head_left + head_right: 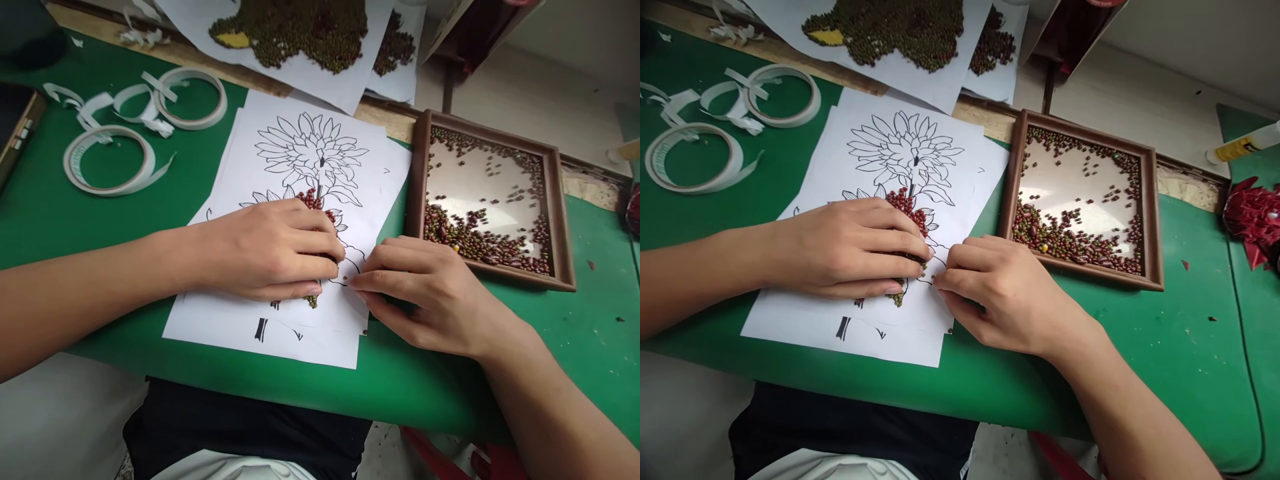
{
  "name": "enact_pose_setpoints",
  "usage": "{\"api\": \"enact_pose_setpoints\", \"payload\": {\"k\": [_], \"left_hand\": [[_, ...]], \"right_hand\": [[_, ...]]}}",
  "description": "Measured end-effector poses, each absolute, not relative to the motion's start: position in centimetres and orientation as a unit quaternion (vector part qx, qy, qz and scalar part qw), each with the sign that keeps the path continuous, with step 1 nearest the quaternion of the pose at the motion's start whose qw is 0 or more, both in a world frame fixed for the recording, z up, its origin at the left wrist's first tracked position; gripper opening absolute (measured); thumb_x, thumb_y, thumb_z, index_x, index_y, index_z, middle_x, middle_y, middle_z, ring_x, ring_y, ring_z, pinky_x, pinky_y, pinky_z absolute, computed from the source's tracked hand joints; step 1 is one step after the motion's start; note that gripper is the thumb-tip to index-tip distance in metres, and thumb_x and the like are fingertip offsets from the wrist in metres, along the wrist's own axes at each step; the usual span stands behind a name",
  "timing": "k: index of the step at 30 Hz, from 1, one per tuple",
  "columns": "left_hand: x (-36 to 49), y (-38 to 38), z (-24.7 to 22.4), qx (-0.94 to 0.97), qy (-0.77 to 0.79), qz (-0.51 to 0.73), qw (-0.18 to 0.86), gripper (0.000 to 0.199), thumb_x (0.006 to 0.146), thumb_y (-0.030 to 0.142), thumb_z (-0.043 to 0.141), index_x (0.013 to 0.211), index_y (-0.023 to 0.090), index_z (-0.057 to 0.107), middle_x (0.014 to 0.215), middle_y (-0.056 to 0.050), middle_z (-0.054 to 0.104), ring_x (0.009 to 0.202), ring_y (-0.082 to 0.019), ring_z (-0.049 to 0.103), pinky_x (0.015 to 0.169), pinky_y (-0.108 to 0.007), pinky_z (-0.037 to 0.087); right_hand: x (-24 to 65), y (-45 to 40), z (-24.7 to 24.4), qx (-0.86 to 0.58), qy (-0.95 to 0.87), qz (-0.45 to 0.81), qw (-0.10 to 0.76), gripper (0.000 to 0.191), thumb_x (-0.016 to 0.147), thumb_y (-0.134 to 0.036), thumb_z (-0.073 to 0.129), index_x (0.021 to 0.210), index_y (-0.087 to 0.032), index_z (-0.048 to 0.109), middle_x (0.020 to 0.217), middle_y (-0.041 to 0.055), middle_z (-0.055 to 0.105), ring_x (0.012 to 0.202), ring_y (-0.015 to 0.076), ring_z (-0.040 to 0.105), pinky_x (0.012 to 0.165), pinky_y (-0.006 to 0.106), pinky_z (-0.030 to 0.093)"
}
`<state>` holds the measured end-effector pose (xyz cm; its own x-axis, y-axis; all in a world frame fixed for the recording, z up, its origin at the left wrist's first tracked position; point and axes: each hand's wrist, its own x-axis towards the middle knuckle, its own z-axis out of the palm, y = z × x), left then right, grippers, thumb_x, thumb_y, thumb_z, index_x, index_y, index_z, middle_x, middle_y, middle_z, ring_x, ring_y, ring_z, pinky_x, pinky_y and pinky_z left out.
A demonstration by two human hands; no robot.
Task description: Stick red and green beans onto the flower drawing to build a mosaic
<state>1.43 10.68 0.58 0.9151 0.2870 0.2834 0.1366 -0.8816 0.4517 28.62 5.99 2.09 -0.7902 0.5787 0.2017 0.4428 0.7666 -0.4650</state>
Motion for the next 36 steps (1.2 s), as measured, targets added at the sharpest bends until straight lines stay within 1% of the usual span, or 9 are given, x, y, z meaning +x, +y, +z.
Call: {"api": "enact_pose_setpoints", "payload": {"k": [5, 13, 18, 25, 31, 36], "left_hand": [[1.39, 10.63, 0.59, 0.96, 0.109, 0.156, 0.205, 0.019, 0.1, 0.026, 0.063, 0.116, 0.027, 0.074, 0.126, -0.007, 0.074, 0.123, -0.025, 0.063, 0.102, -0.04, 0.052], [1.43, 10.6, 0.56, 0.953, 0.111, 0.182, 0.214, 0.017, 0.098, 0.026, 0.066, 0.112, 0.026, 0.075, 0.123, -0.007, 0.075, 0.12, -0.024, 0.065, 0.1, -0.038, 0.053], [1.37, 10.61, 0.52, 0.963, 0.106, 0.155, 0.191, 0.019, 0.101, 0.027, 0.061, 0.115, 0.025, 0.074, 0.126, -0.007, 0.074, 0.123, -0.026, 0.063, 0.103, -0.041, 0.052], [1.41, 10.59, 0.46, 0.958, 0.111, 0.173, 0.2, 0.021, 0.099, 0.025, 0.064, 0.117, 0.025, 0.074, 0.125, -0.007, 0.075, 0.121, -0.025, 0.065, 0.1, -0.039, 0.054], [1.38, 10.61, 0.43, 0.965, 0.105, 0.155, 0.183, 0.022, 0.101, 0.025, 0.061, 0.118, 0.024, 0.074, 0.127, -0.008, 0.075, 0.122, -0.026, 0.065, 0.102, -0.041, 0.053], [1.42, 10.61, 0.46, 0.962, 0.109, 0.164, 0.19, 0.02, 0.1, 0.025, 0.062, 0.116, 0.025, 0.074, 0.125, -0.007, 0.075, 0.121, -0.025, 0.065, 0.1, -0.04, 0.054]], "right_hand": [[28.76, 6.07, 1.86, -0.277, -0.926, 0.195, 0.167, 0.017, 0.102, -0.017, 0.059, 0.105, -0.019, 0.076, 0.085, 0.005, 0.071, 0.07, 0.0163, 0.061, 0.066, 0.033, 0.045], [28.55, 6.16, 1.8, -0.272, -0.929, 0.2, 0.155, 0.022, 0.104, -0.016, 0.056, 0.112, -0.018, 0.076, 0.085, 0.0056, 0.071, 0.071, 0.0168, 0.062, 0.067, 0.032, 0.046], [28.53, 6.13, 1.73, -0.266, -0.93, 0.2, 0.159, 0.022, 0.104, -0.016, 0.056, 0.112, -0.017, 0.076, 0.085, 0.0061, 0.071, 0.072, 0.0172, 0.063, 0.067, 0.033, 0.046], [28.56, 6.21, 1.7, -0.27, -0.93, 0.185, 0.166, 0.021, 0.103, -0.015, 0.057, 0.113, -0.017, 0.075, 0.083, 0.0049, 0.071, 0.07, 0.0165, 0.062, 0.066, 0.032, 0.046], [28.46, 6.13, 1.62, -0.268, -0.929, 0.195, 0.161, 0.021, 0.104, -0.016, 0.057, 0.114, -0.017, 0.076, 0.084, 0.0055, 0.072, 0.072, 0.017, 0.064, 0.068, 0.033, 0.047], [28.49, 6.15, 1.7, -0.268, -0.929, 0.2, 0.158, 0.023, 0.105, -0.016, 0.055, 0.115, -0.018, 0.076, 0.085, 0.0056, 0.072, 0.073, 0.0169, 0.064, 0.068, 0.033, 0.047]]}}
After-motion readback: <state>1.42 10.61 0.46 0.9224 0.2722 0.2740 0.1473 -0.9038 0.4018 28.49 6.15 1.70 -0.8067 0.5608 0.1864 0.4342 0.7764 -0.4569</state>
